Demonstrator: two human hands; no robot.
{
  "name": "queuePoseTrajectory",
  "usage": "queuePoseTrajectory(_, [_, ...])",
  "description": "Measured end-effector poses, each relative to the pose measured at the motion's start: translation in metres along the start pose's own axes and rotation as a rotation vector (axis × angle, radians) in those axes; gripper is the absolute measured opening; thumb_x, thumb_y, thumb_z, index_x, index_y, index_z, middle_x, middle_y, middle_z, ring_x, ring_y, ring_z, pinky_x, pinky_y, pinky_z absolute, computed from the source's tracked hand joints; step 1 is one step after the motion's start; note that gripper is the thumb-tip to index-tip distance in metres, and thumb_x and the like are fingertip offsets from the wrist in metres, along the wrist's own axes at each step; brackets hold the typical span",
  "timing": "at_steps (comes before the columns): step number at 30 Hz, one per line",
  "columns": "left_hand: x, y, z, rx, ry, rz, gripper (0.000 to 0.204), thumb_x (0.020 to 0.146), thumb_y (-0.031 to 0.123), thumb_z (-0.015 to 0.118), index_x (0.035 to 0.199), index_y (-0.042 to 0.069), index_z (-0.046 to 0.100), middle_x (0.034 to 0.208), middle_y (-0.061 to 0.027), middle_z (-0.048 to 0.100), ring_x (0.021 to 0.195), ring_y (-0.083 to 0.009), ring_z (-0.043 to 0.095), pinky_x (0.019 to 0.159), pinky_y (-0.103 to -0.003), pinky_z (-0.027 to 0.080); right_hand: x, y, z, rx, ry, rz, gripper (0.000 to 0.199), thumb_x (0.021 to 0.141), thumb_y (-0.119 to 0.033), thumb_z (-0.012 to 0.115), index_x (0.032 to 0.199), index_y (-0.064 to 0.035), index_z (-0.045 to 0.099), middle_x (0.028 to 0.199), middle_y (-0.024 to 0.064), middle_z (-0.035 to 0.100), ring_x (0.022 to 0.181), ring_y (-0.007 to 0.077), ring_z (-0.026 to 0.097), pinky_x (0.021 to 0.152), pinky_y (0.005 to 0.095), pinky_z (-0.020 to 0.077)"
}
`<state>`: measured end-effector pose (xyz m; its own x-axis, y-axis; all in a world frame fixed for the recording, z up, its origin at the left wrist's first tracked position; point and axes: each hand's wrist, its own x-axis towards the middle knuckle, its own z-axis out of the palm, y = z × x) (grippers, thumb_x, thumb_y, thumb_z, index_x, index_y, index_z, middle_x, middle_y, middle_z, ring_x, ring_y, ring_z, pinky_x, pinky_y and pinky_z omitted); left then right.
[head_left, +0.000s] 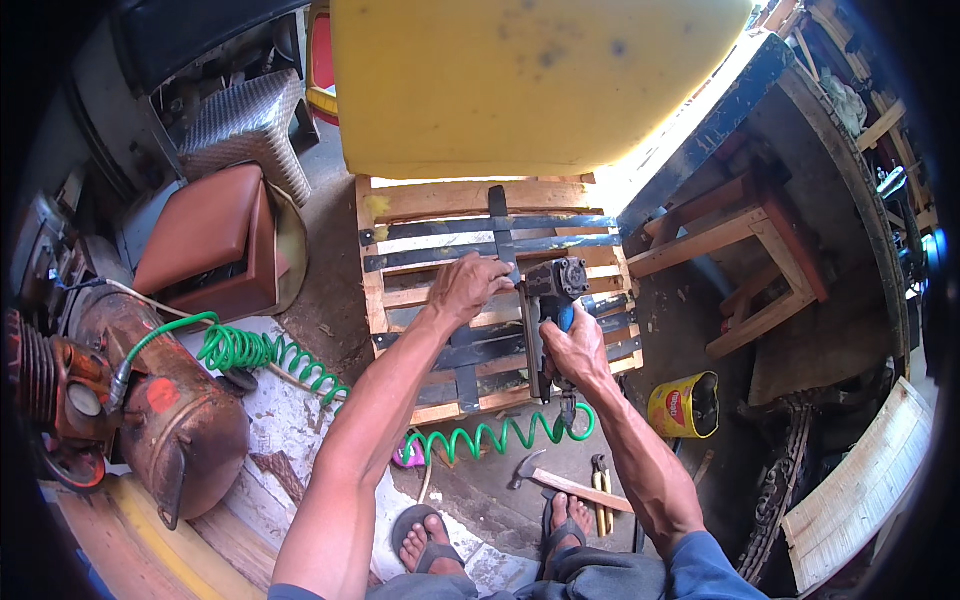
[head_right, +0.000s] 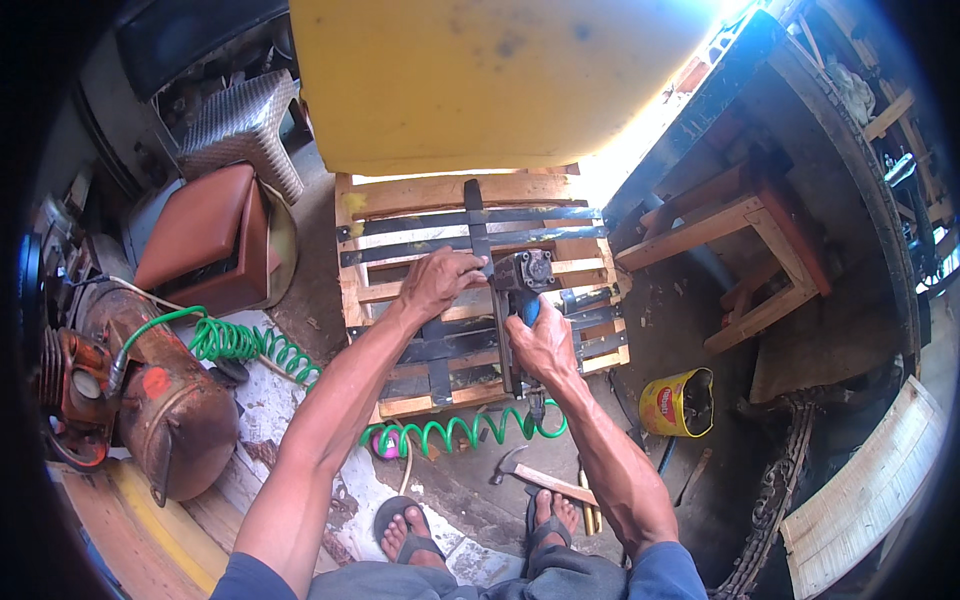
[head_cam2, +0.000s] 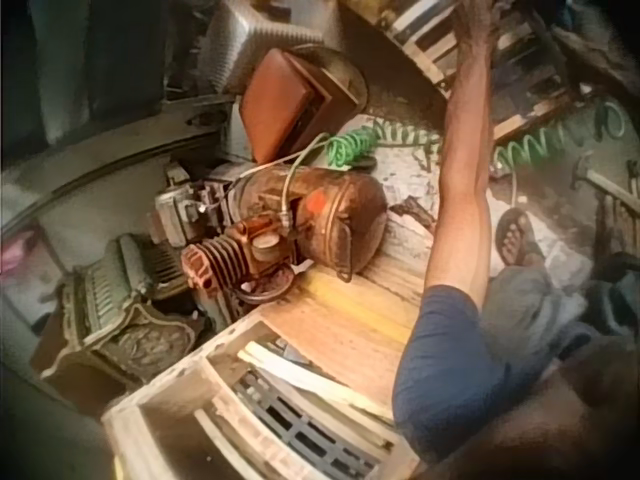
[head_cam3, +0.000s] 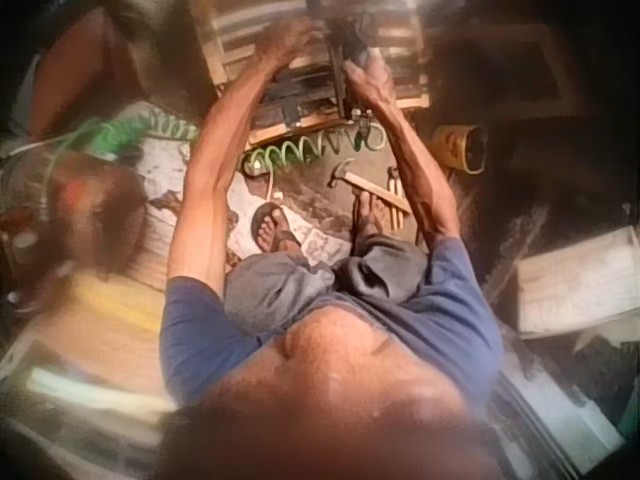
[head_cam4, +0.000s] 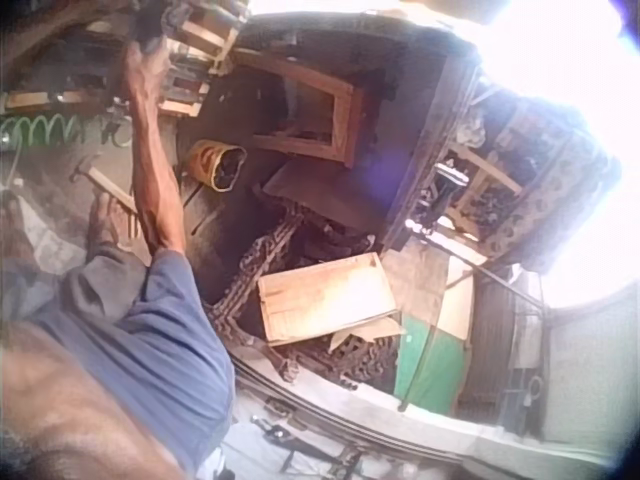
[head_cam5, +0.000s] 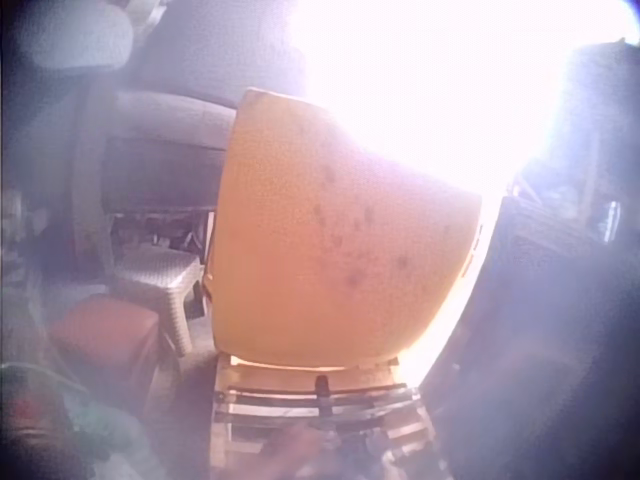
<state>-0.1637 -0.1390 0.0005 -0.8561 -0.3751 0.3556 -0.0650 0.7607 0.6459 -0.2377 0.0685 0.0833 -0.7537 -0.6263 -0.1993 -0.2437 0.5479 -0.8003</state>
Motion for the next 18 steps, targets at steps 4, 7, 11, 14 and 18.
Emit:
queuePoseTrajectory(4, [0.001, 0.004, 0.005, 0.002, 0.04, -0.027, 0.03, 0.092, 0.035, 0.075, 0.116, 0.019, 0.08, 0.113, -0.006, 0.078, 0.095, -0.0336, 0.071, 0.082, -0.044, 0.058, 0.003, -0.008, -0.005, 0.029, 0.032, 0.031, 0.032, 0.088, -0.022, 0.063, 0.104, 0.0055, 0.061, 0.067, 0.0131, 0.068, 0.052, 0.0238, 0.07, 0.054, 0.039, 0.0569])
queuePoseTrajectory(7, [0.005, 0.015, 0.008, -0.039, 0.018, -0.16, 0.032, 0.09, 0.037, 0.075, 0.117, 0.021, 0.081, 0.111, -0.0076, 0.078, 0.093, -0.0341, 0.073, 0.081, -0.043, 0.058, 0.003, -0.014, -0.012, 0.128, 0.051, 0.082, 0.028, 0.088, -0.018, 0.063, 0.104, 0.0045, 0.06, 0.066, 0.0086, 0.066, 0.05, 0.0194, 0.067, 0.049, 0.0362, 0.0547])
queuePoseTrajectory(11, [0.011, 0.011, 0.007, -0.104, -0.008, -0.146, 0.031, 0.091, 0.037, 0.075, 0.116, 0.02, 0.081, 0.111, -0.0089, 0.078, 0.099, -0.0343, 0.073, 0.084, -0.043, 0.058, 0.0, -0.015, -0.019, 0.211, 0.077, 0.105, 0.012, 0.09, -0.01, 0.061, 0.096, 0.0003, 0.057, 0.064, 0.0061, 0.06, 0.046, 0.016, 0.058, 0.044, 0.0344, 0.0521])
queuePoseTrajectory(14, [0.014, 0.006, 0.009, -0.143, -0.024, -0.133, 0.03, 0.092, 0.036, 0.075, 0.115, 0.019, 0.081, 0.11, -0.01, 0.078, 0.102, -0.0349, 0.074, 0.086, -0.043, 0.058, 0.0, -0.013, -0.019, 0.169, 0.047, 0.104, 0.022, 0.088, -0.015, 0.063, 0.102, 0.0024, 0.061, 0.067, 0.0077, 0.064, 0.048, 0.0182, 0.063, 0.047, 0.0348, 0.0528])
queuePoseTrajectory(18, [0.012, 0.001, 0.004, -0.13, -0.081, -0.171, 0.028, 0.093, 0.034, 0.074, 0.114, 0.017, 0.081, 0.104, -0.0124, 0.078, 0.097, -0.0367, 0.074, 0.084, -0.043, 0.058, 0.01, -0.012, -0.01, 0.021, -0.006, 0.094, 0.031, 0.086, -0.023, 0.064, 0.102, 0.0038, 0.061, 0.073, 0.0172, 0.07, 0.058, 0.0261, 0.071, 0.057, 0.0413, 0.0576])
